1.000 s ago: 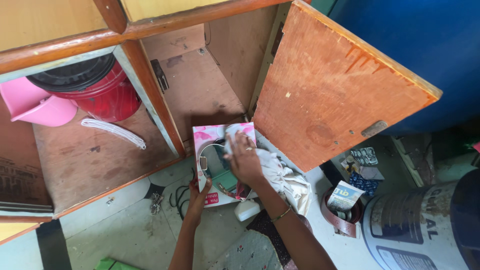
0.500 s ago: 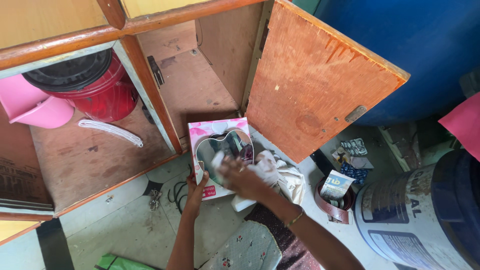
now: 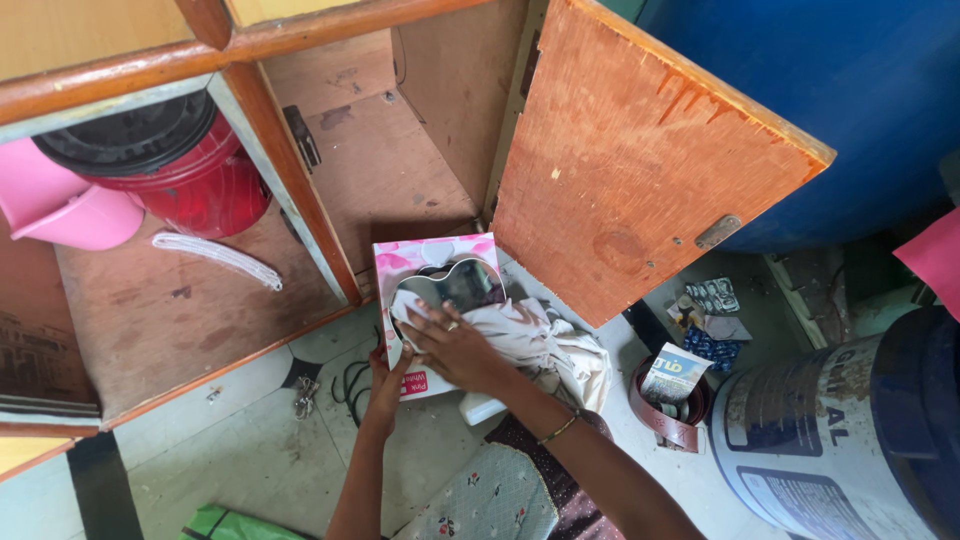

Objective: The person cleans a wooden cabinet by wiping the inside of a drawer and the cabinet interior with a cloth. They remove a box and a pair of shoes to access the surfaces, wipe them, and then place the items back inside.

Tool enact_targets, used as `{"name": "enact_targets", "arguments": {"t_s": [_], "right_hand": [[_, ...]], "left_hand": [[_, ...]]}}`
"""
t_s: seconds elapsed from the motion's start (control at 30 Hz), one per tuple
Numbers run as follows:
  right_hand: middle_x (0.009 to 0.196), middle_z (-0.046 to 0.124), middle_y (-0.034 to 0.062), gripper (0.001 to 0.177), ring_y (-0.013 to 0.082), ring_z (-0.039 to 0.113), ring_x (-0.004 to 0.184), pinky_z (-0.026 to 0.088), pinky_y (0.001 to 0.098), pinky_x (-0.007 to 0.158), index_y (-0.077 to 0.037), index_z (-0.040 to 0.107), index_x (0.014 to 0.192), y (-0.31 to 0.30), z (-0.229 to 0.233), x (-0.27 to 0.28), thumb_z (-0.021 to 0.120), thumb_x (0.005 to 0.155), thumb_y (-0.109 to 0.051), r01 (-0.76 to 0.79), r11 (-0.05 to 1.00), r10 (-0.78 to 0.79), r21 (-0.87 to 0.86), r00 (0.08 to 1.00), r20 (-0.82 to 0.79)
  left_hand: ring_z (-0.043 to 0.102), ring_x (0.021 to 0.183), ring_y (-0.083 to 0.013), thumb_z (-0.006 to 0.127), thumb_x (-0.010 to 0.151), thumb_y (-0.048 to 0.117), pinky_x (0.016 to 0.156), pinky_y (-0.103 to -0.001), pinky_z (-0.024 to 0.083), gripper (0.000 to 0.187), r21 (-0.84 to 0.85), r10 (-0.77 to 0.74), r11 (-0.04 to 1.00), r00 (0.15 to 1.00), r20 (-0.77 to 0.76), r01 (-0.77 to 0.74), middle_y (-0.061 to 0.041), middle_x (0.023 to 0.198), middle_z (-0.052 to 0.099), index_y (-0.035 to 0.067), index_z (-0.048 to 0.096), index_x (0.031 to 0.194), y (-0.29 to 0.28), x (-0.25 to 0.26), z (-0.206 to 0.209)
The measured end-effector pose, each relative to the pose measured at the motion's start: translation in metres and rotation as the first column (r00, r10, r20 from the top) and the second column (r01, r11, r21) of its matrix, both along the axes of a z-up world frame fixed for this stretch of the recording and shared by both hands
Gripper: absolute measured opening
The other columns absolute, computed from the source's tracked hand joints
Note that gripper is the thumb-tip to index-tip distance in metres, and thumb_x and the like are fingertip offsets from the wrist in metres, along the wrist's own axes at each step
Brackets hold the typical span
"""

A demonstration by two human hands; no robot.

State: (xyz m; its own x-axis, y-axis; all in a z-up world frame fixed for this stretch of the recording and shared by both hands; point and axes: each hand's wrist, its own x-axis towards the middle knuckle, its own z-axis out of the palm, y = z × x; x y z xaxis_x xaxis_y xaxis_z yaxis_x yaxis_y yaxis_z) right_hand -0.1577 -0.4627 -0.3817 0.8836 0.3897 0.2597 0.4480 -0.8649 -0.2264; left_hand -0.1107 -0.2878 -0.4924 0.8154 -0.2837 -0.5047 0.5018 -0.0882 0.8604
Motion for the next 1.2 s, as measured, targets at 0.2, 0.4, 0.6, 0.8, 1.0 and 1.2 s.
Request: {"name": "enact_targets", "arguments": {"t_s": [0.2, 0.4, 0.6, 0.8, 1.0, 1.2], "right_hand": [[0.157, 0.039, 0.0229, 0.063, 0.0421, 0.028, 0.151, 0.018, 0.0599, 0.122, -0.009, 0.034, 0.159, -0.077, 0.0, 0.007, 0.049, 0.105, -0.038, 0.428, 0.904, -0.426, -0.013, 0.902, 0.07], [0.153, 0.048, 0.0222, 0.052, 0.0405, 0.056, 0.127, 0.047, 0.0444, 0.102, -0.008, 0.059, 0.139, -0.134, -0.045, -0.062, 0.059, 0.087, -0.009, 0.709, 0.693, -0.69, 0.132, 0.705, -0.164], [0.113, 0.075, 0.0182, 0.02, 0.0317, 0.069, 0.107, 0.054, 0.0393, 0.097, 0.001, 0.075, 0.104, -0.143, -0.101, -0.069, 0.066, 0.091, -0.01, 0.553, 0.7, -0.475, 0.452, 0.833, -0.283], [0.122, 0.076, 0.0159, 0.026, 0.022, 0.068, 0.114, 0.048, 0.0339, 0.103, 0.0, 0.076, 0.113, -0.155, -0.059, -0.05, 0.061, 0.094, -0.01, 0.747, 0.371, -0.273, 0.552, 0.656, -0.704], [0.149, 0.056, 0.0109, 0.049, 0.0231, 0.051, 0.138, 0.039, 0.0334, 0.113, -0.008, 0.057, 0.144, -0.14, 0.018, -0.032, 0.061, 0.098, -0.024, 0.652, 0.379, -0.175, 0.657, 0.747, -0.641], [0.159, 0.045, 0.0133, 0.074, 0.0276, 0.049, 0.142, 0.04, 0.0373, 0.114, -0.007, 0.031, 0.159, -0.124, -0.014, -0.028, 0.061, 0.098, -0.034, 0.657, 0.093, -0.249, 0.749, 0.743, -0.621]], "left_hand": [[0.047, 0.14, -0.0302, 0.069, 0.073, 0.073, 0.113, -0.043, 0.04, 0.115, -0.031, 0.008, 0.999, 0.999, 0.047, -0.007, -0.018, 0.149, 0.045, 0.008, 0.02, 0.154, 0.002, 0.0, -0.008], [0.051, 0.134, -0.0268, 0.072, 0.073, 0.07, 0.11, -0.039, 0.041, 0.113, -0.049, 0.061, 0.997, 0.997, 0.051, -0.058, -0.017, 0.144, 0.05, 0.006, 0.023, 0.152, -0.001, 0.0, -0.009], [0.072, 0.093, -0.0233, 0.079, 0.073, 0.06, 0.082, -0.037, 0.058, 0.082, 0.022, 0.038, 0.999, 0.999, 0.005, -0.038, -0.014, 0.107, 0.07, -0.002, 0.06, 0.123, -0.019, -0.019, 0.021], [0.07, 0.091, -0.0163, 0.076, 0.079, 0.062, 0.08, -0.032, 0.056, 0.077, -0.136, 0.201, 0.971, 0.98, 0.002, -0.199, -0.008, 0.103, 0.074, -0.001, 0.064, 0.121, -0.019, -0.007, 0.022], [0.073, 0.096, -0.0146, 0.071, 0.078, 0.065, 0.083, -0.035, 0.06, 0.079, -0.398, 0.272, 0.846, 0.929, -0.25, -0.355, -0.002, 0.109, 0.072, 0.01, 0.058, 0.133, -0.036, 0.007, 0.044], [0.074, 0.097, -0.0206, 0.073, 0.079, 0.063, 0.083, -0.041, 0.062, 0.083, -0.418, 0.371, 0.783, 0.885, -0.281, -0.461, -0.01, 0.118, 0.069, 0.007, 0.053, 0.137, -0.064, 0.038, 0.047]]}}
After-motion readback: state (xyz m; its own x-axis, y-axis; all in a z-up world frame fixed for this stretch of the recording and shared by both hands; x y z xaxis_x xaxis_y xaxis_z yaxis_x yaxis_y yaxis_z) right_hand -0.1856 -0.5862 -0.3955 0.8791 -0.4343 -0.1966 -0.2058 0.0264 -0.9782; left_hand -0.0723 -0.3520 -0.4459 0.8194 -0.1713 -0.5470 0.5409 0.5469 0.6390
